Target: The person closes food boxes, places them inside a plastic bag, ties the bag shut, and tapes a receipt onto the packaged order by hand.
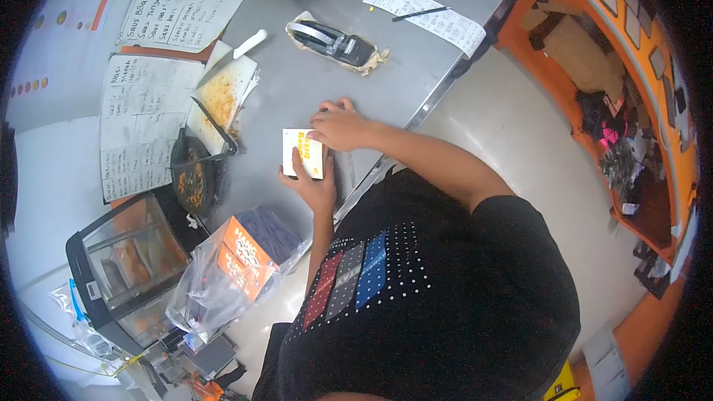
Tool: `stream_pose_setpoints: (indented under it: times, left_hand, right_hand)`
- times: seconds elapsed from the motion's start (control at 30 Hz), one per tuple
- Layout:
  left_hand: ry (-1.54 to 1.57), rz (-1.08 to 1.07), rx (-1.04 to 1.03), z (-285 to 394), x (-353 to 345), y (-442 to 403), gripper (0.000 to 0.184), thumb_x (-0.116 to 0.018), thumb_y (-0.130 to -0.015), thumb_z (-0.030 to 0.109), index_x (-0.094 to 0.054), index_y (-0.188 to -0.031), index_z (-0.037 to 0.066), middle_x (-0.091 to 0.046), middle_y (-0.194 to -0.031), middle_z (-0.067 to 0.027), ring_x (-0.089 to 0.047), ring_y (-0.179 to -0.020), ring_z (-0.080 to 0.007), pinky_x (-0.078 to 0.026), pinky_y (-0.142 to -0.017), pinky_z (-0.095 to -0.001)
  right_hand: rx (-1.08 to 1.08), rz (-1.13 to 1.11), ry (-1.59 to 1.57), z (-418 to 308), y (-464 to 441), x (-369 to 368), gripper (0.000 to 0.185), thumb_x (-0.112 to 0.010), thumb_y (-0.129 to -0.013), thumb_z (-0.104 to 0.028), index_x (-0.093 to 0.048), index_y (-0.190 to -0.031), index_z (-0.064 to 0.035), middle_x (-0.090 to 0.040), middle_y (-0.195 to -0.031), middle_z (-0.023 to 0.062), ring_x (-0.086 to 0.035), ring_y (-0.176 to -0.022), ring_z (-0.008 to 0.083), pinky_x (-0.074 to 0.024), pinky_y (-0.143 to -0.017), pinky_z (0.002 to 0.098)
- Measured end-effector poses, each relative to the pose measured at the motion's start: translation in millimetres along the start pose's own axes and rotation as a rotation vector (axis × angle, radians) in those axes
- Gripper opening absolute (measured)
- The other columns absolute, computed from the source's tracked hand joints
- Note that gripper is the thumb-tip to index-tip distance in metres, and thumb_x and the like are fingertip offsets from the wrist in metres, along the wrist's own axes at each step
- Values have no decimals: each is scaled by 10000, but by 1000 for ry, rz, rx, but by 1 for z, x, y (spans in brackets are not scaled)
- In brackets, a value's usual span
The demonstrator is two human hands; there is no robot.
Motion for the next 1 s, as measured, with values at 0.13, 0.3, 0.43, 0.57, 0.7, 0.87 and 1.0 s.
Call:
stream_pose_setpoints:
  times: [0.13, 0.3, 0.43, 0.57, 0.7, 0.87, 1.0]
  left_hand:
    - [142, -16, -13, -11, 10, -8, 834, -821, -771, 262, -406, -1476, 101, -287, -1418, -333, -263, -1339, -467, -315, -1084, -528]
    - [512, -83, 147, -9, 21, -18, 798, -784, -775, 100, -396, -1471, 78, -415, -1409, -195, -380, -1327, -331, -372, -1069, -462]
    - [1012, -39, 144, 15, 41, -30, 762, -755, -783, 39, -394, -1454, 50, -456, -1403, -144, -487, -1265, -254, -412, -1053, -400]
    - [963, -1, 47, 37, 75, -43, 707, -769, -786, 35, -429, -1405, 63, -449, -1328, -90, -473, -1238, -220, -410, -1051, -370]
    - [846, 43, 4, 45, 86, -43, 749, -780, -792, 103, -387, -1429, 58, -475, -1363, -110, -486, -1269, -260, -399, -1075, -412]
    - [1301, 124, 52, 52, 82, -37, 696, -778, -802, 134, -416, -1396, 97, -484, -1351, -106, -491, -1264, -256, -409, -1067, -414]
    - [1261, 88, 11, 44, 84, -41, 610, -768, -815, 118, -454, -1338, 111, -494, -1347, -106, -505, -1254, -247, -434, -1048, -404]
  right_hand:
    - [64, -101, -148, 1, 14, 5, 516, -469, -1018, -415, -497, -1447, -130, -579, -1329, 144, -410, -1362, 272, -188, -1120, 543]
    - [91, -153, -804, -27, 12, 26, 541, -584, -989, -269, -441, -1488, -118, -467, -1480, 155, -466, -1343, 270, -335, -1127, 431]
    - [153, 177, -804, -64, 13, 68, 503, -605, -977, -156, -476, -1457, -85, -455, -1495, 162, -460, -1361, 269, -410, -1078, 369]
    - [96, 301, -666, -74, 20, 85, 474, -624, -963, -189, -527, -1398, -30, -540, -1405, 195, -497, -1315, 314, -405, -1074, 408]
    - [128, 404, -621, -82, 29, 102, 461, -651, -945, -219, -570, -1357, -29, -593, -1330, 200, -513, -1285, 318, -422, -1047, 414]
    - [90, 481, -557, -98, 39, 118, 451, -672, -931, -248, -605, -1320, -30, -648, -1243, 177, -570, -1197, 304, -466, -986, 397]
    - [56, 417, -640, -94, 40, 120, 444, -686, -926, -266, -623, -1306, -44, -670, -1212, 142, -622, -1107, 256, -496, -925, 358]
Point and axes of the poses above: each hand's wrist, its own y-axis away from the middle knuckle, its own x-axis out of the back of the hand, z = x × y, the point moved 9 cm from there along -y, towards the middle knuckle
